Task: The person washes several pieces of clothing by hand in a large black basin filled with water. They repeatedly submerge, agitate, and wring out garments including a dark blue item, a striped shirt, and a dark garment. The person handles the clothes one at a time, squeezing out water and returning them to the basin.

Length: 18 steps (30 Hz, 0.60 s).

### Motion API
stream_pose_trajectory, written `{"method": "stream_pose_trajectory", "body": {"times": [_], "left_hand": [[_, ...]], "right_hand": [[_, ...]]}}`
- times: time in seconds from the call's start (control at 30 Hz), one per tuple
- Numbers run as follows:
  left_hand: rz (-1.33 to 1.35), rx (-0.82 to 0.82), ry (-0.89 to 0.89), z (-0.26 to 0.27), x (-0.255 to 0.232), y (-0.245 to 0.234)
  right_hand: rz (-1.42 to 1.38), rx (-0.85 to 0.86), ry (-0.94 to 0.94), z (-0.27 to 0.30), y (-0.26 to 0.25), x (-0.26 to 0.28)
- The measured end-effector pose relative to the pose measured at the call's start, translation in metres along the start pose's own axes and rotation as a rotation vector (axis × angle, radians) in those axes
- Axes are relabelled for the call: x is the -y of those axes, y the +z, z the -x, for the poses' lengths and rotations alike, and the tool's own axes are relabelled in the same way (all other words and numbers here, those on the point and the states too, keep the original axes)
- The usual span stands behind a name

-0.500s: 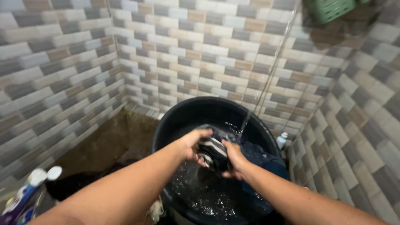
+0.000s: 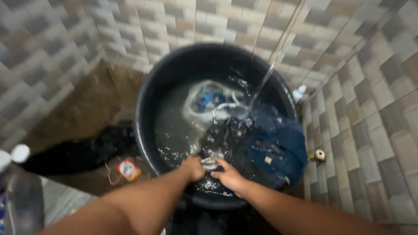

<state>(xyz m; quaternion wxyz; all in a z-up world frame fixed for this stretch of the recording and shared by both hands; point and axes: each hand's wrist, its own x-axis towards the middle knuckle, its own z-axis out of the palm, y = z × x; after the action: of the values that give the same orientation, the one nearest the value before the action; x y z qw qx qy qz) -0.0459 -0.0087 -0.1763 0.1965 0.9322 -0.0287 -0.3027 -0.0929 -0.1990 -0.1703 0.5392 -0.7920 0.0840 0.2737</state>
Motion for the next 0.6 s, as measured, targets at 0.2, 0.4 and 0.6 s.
{"method": "stream_pose_trajectory", "body": {"times": [0.2,0.4,0.6], "left_hand": [[-0.273,0.210,-0.002,-0.016,0.001,0.011],[-0.071,0.077,-0.081,-0.032,0.005,0.010],[0.335,-0.278,-0.038,-0.038,0.014,0.010]], "right_hand": [[0.882,-0.030,0.146,-0.026,0.009,-0.002],[1.044,-0.051,-0.155,-0.074,0.002,-0.038],[1.311,-0.013,-0.260,-0.140,-0.005,-0.072]]}}
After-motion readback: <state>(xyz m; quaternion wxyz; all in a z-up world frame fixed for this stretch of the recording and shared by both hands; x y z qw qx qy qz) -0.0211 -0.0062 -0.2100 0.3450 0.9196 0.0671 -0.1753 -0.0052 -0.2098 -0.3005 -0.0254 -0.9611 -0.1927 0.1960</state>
